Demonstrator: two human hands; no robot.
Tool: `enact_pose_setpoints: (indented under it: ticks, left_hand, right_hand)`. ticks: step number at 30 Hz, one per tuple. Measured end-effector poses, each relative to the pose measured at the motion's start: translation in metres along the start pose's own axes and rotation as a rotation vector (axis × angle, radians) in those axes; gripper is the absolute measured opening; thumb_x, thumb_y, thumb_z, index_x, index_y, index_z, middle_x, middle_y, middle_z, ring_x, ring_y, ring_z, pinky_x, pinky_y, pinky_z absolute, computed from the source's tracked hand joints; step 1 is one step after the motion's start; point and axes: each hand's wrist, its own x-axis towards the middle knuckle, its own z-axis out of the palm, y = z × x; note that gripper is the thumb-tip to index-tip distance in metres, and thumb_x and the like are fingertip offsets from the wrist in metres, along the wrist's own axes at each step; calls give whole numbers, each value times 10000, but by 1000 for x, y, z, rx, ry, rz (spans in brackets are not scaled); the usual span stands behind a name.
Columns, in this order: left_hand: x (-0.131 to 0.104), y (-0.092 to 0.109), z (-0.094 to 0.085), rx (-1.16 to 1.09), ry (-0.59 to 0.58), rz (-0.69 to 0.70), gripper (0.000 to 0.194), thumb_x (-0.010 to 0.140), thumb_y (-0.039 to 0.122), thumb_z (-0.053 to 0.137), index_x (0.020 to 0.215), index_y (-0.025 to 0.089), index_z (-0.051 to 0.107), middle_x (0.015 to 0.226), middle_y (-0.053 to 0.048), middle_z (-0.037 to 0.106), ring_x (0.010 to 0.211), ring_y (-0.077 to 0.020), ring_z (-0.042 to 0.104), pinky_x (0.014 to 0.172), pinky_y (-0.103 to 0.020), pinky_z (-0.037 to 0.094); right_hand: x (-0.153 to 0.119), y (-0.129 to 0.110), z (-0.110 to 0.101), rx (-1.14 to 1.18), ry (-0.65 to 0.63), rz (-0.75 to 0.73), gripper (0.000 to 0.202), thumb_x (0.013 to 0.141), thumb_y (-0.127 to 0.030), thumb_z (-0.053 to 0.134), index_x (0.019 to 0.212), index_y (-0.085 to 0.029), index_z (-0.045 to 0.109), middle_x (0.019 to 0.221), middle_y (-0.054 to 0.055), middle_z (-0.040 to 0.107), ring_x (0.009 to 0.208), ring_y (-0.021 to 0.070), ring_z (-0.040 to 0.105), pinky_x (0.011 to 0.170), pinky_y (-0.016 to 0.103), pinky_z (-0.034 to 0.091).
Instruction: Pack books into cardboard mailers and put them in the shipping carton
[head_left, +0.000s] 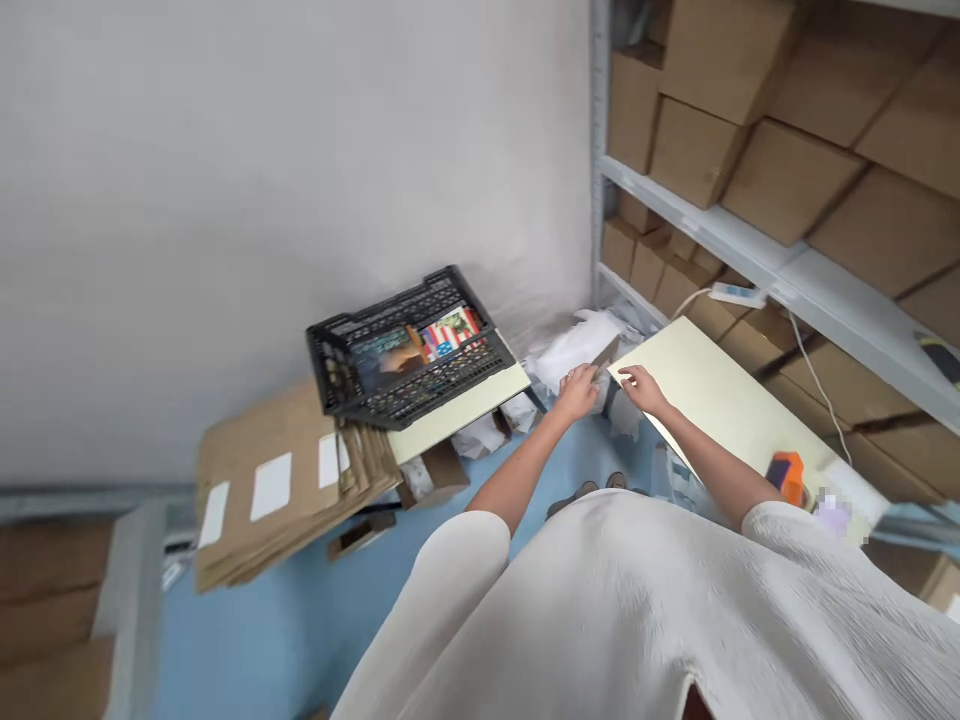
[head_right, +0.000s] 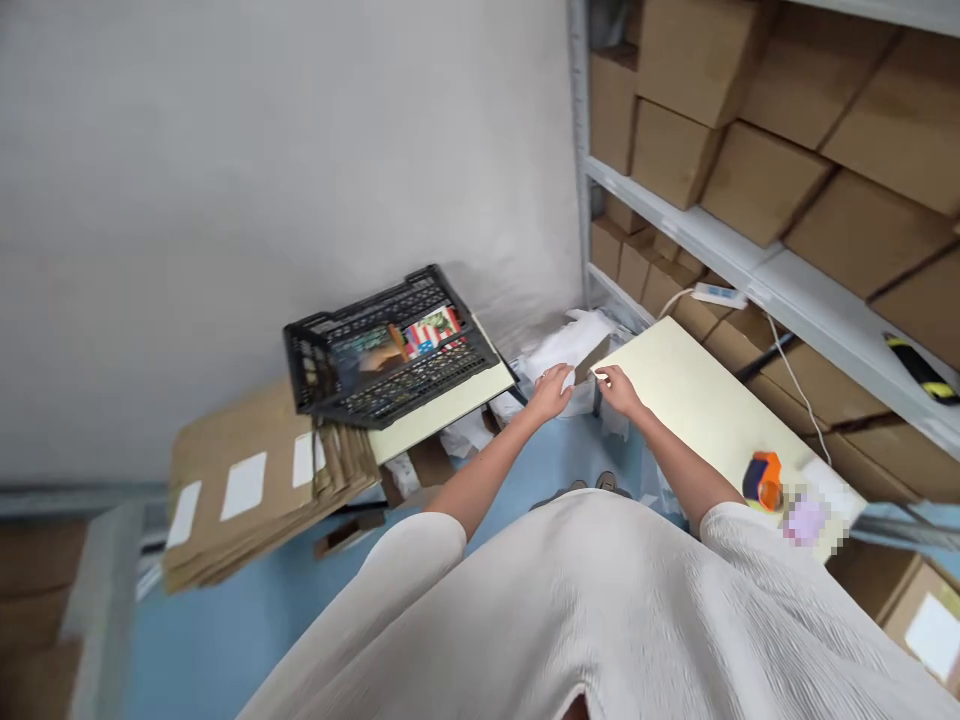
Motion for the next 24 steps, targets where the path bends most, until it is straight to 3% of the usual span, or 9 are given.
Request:
enact_pose_setpoints:
  ticks: [5,13,19,24]
  left_hand:
    - [-30,-44,-39,-2,113,-190,593,1066,255,535,1659,260,513,1727,-130,492,1588,-319,451,1291,-510,399]
    - [-84,-125,-92,-32,307,-390,577,1066,243,540,1643,243,528,1727,-127,493,1597,-307,446,1301,-495,396]
    - [-91,-207,-150,-49,436,-386,557,1078,251,520,1635,239,542,1725,-132,494,1596,-309,455,1286,-483,423]
    - [-85,-275,-193,-66,433,-395,571,1077,237,503,1646,259,542,1710,-125,517,1590,-326,460,1294,-504,420]
  right_hand:
    - [62,-46,47,19,-166,-161,330,973,-227,579,1252,-207,756,1282,121,718,978,222,733,1009,423,624]
    - [119,-141,141,93,-323,-397,359,973,-222,553,1271,-209,752,1303,123,717,999,226,729,991,415,622]
    - [172,-222,200,82,-334,-538,340,997,-261,554,1264,-222,760,1317,128,711,1121,268,704,1041,448,600]
    - [214,-276,242,-7,-269,-526,366,992,-248,553,1280,-216,776,1317,140,728,1220,301,682,1125,483,558]
